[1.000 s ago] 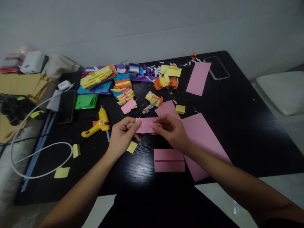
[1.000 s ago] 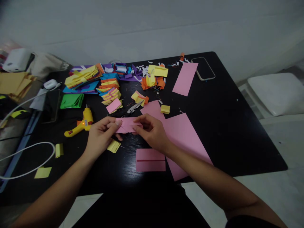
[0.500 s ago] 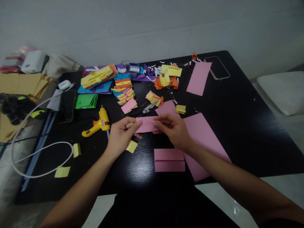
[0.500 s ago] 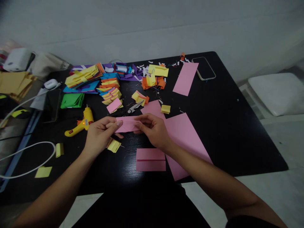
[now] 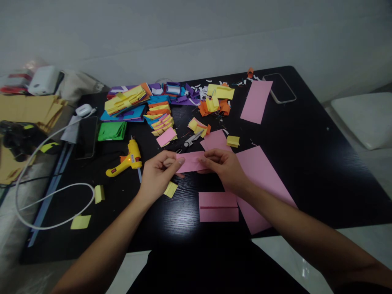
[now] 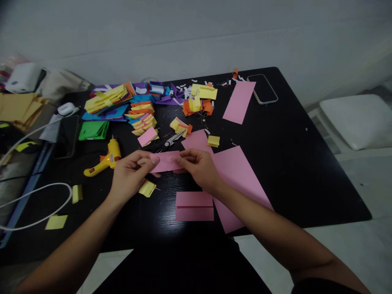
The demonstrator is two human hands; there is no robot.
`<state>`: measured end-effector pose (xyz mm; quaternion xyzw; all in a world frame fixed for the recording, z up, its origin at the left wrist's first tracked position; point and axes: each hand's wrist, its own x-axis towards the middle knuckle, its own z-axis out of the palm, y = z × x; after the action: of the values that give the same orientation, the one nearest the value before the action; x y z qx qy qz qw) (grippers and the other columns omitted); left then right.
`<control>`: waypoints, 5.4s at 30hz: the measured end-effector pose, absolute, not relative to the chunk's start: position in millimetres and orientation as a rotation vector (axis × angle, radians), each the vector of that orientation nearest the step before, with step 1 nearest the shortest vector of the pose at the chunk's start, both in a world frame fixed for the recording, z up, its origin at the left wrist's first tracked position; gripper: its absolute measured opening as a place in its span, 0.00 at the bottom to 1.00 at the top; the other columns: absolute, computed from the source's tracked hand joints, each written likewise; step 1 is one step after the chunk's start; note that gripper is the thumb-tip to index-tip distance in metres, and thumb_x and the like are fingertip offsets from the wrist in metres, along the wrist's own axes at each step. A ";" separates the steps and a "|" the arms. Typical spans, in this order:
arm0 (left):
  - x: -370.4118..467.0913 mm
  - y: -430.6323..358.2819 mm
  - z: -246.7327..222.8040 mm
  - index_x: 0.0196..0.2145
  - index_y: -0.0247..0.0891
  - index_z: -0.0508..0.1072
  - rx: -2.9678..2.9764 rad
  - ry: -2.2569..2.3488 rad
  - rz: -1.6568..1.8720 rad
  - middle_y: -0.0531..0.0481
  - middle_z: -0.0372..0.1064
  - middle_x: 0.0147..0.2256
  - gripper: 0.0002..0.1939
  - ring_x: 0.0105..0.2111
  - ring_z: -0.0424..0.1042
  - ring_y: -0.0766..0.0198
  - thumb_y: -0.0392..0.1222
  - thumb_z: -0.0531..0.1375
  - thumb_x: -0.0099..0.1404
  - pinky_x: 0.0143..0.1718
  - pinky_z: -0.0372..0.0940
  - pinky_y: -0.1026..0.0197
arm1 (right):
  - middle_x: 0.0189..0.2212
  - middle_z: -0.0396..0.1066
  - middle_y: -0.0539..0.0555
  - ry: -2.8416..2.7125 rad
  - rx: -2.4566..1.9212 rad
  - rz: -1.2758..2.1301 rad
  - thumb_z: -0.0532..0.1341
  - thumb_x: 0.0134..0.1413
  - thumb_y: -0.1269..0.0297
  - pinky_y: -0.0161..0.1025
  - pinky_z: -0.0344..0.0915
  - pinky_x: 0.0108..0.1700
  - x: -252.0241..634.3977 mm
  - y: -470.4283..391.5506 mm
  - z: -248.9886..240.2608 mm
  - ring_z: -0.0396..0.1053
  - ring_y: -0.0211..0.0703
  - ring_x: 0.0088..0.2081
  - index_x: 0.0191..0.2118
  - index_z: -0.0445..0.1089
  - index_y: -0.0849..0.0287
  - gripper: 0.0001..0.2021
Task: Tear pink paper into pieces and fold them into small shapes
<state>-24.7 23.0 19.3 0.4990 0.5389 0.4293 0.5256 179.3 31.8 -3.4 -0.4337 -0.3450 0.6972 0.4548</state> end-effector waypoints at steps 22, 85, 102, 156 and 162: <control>-33.3 26.2 13.5 0.31 0.38 0.81 1.273 1.291 0.915 0.52 0.77 0.23 0.15 0.22 0.74 0.64 0.53 0.71 0.61 0.22 0.67 0.66 | 0.29 0.77 0.48 -0.996 -1.075 1.755 0.79 0.43 0.49 0.41 0.82 0.38 185.5 34.5 -2.3 0.76 0.38 0.31 0.33 0.79 0.57 0.19; -32.6 29.7 19.9 0.27 0.35 0.78 1.299 1.269 0.881 0.55 0.70 0.20 0.13 0.19 0.64 0.70 0.48 0.71 0.58 0.21 0.56 0.67 | 0.27 0.74 0.49 -1.360 -1.166 1.520 0.68 0.51 0.58 0.38 0.65 0.34 188.2 39.5 -6.8 0.69 0.38 0.29 0.32 0.77 0.58 0.09; -46.2 42.6 13.0 0.32 0.35 0.80 1.323 1.303 0.869 0.51 0.74 0.22 0.18 0.22 0.75 0.64 0.54 0.71 0.60 0.24 0.65 0.65 | 0.29 0.76 0.50 -1.227 -1.146 1.565 0.77 0.45 0.47 0.40 0.77 0.35 192.8 48.1 -10.8 0.72 0.39 0.30 0.34 0.80 0.58 0.20; -48.3 37.0 12.8 0.30 0.38 0.75 1.220 1.080 0.945 0.52 0.71 0.22 0.18 0.23 0.68 0.65 0.55 0.67 0.68 0.28 0.61 0.63 | 0.22 0.75 0.48 -1.124 -1.020 1.815 0.76 0.47 0.44 0.34 0.77 0.31 194.6 47.6 2.9 0.77 0.37 0.24 0.29 0.74 0.60 0.23; -43.7 35.8 13.7 0.28 0.38 0.74 1.131 1.043 0.963 0.52 0.70 0.21 0.19 0.21 0.66 0.66 0.56 0.69 0.65 0.26 0.59 0.63 | 0.23 0.75 0.47 -1.060 -0.975 1.858 0.77 0.47 0.46 0.35 0.77 0.33 194.7 47.3 2.0 0.76 0.37 0.24 0.29 0.74 0.60 0.22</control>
<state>-43.7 35.8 13.7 0.4910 0.4527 0.4181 0.6157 194.7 47.3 2.0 -0.3829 -0.4160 0.7295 0.3850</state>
